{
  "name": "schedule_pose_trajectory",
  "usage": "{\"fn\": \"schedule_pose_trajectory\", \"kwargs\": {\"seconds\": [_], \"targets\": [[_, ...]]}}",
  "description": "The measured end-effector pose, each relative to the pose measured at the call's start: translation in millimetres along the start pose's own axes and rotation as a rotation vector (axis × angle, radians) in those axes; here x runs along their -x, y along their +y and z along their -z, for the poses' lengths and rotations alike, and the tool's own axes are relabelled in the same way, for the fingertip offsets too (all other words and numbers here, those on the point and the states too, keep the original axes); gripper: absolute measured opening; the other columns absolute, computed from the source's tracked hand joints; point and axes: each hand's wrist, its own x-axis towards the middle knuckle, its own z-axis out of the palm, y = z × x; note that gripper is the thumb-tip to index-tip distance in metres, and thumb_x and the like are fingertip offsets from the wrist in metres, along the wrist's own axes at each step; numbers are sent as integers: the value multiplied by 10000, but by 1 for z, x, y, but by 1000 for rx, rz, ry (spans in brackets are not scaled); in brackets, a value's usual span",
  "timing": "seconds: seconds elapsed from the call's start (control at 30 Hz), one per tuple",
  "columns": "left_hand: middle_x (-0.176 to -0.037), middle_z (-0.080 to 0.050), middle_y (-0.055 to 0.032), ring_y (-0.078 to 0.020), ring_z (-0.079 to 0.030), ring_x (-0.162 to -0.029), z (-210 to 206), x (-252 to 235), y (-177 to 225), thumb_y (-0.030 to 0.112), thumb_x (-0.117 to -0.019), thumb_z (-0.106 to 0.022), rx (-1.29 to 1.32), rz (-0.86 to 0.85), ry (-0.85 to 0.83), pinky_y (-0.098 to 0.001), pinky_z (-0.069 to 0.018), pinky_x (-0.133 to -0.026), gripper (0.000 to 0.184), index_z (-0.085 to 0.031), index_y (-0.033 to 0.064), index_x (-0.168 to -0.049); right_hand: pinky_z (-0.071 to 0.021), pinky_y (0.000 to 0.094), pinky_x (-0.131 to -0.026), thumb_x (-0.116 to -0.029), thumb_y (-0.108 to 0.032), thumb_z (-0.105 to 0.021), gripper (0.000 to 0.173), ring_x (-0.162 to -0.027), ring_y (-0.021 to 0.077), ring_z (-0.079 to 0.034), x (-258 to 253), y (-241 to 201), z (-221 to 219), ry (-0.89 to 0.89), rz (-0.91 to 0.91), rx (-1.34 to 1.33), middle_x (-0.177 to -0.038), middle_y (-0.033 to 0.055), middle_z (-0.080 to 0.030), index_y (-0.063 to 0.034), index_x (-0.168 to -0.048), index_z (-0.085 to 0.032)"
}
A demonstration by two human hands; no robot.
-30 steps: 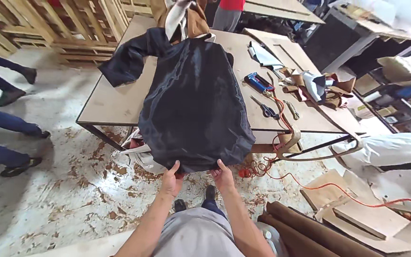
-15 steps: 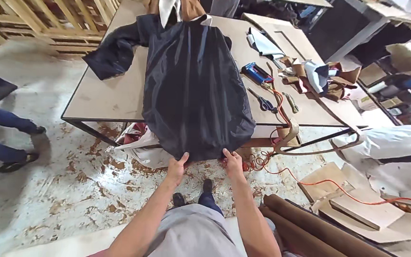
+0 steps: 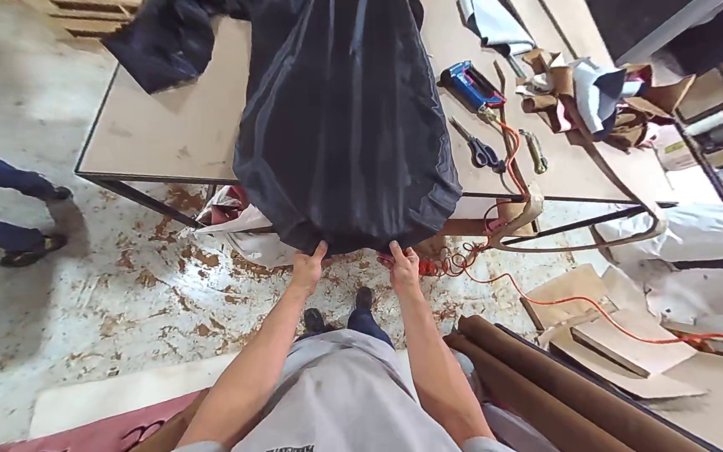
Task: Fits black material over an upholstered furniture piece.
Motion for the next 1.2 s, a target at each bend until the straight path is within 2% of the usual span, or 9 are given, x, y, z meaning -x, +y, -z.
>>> {"fn": "schedule_pose_trajectory", "kwargs": {"seconds": [0.13, 0.2, 0.27, 0.33, 0.43, 0.53, 0.63, 0.8, 1.2], "targets": [[-1064, -732, -133, -207, -737, -942, 8, 6, 15, 173, -1044, -592, -121, 135, -96, -382, -631, -857, 294, -581, -52, -1232, -640, 376, -684, -1046, -137, -568, 193, -717, 218, -727, 5, -6, 0, -27, 15, -18, -868, 146, -734, 38, -1125, -592], [-1185, -708, -161, -221, -713, -1033, 31, 9, 37, 280, -1087, -494, -468, 321, -415, -398, -585, -940, 397, -608, -50, -1277, -643, 380, -683, -1053, -167, -574, 211, -703, 220, -729, 10, -17, 5, -36, -22, 89, -856, 146, -735, 40, -1079, -601], [-1196, -707, -188, -285, -698, -1086, 51, 11, 72, 353, -1085, -468, -857, 383, -806, -509, -536, -1008, 449, -649, -9, -1281, -648, 391, -734, -1049, -338, -593, 368, -770, 210, -745, 22, -48, 25, -80, -107, 591, -933, 125, -750, 22, -1097, -652], [-1048, -755, -125, -237, -739, -945, 52, 16, 131, 335, -1094, -467, -998, 306, -951, -491, -587, -925, 397, -699, 35, -1211, -584, 559, -831, -992, -537, -581, 502, -912, 275, -732, 40, -95, 42, -37, -76, 1171, -1016, 116, -758, -90, -1156, -741], [-893, -730, -71, -167, -710, -781, 10, 5, 204, 259, -1073, -429, -986, -188, -640, -437, -620, -776, 364, -704, 44, -1178, -555, 580, -861, -1034, -401, -541, 390, -1018, 294, -709, 43, -154, 18, 56, 387, 1409, -1145, 115, -735, -111, -1226, -719], [-1306, -677, -127, -291, -653, -1196, -68, -59, 199, 344, -1104, -348, -1204, -619, -309, -568, -502, -1018, 462, -581, 91, -1413, -407, 532, -1164, -1039, -299, -556, 413, -1469, 261, -440, -16, -160, -64, -114, 735, 1479, -1589, 49, -476, -180, -1430, -611], [-1652, -371, -108, -312, -338, -1530, -99, -104, 135, 451, -1099, -285, -1394, -687, -281, -607, -282, -1208, 595, -371, 130, -1592, -264, 599, -1228, -962, -225, -603, 612, -1564, 328, -254, -79, -103, -103, -248, 874, 1550, -1680, 101, -320, -155, -1555, -469], [-1738, -153, -32, -240, -60, -1612, -76, -81, 91, 599, -1066, -142, -1632, -475, -416, -605, -43, -1276, 709, -285, 209, -1641, -173, 537, -1271, -1059, -437, -298, 597, -1583, 250, -214, -74, -59, -84, -307, 714, 1759, -1693, 9, -308, -220, -1608, -386], [-1682, -335, -14, -182, -242, -1576, -25, -60, 75, 498, -1100, -219, -1533, -918, -679, -528, -185, -1284, 598, -415, 213, -1588, -224, 478, -1277, -1088, -416, -247, 592, -1562, 205, -281, -47, -50, -39, -390, 966, 1743, -1669, 21, -360, -151, -1592, -411]]}}
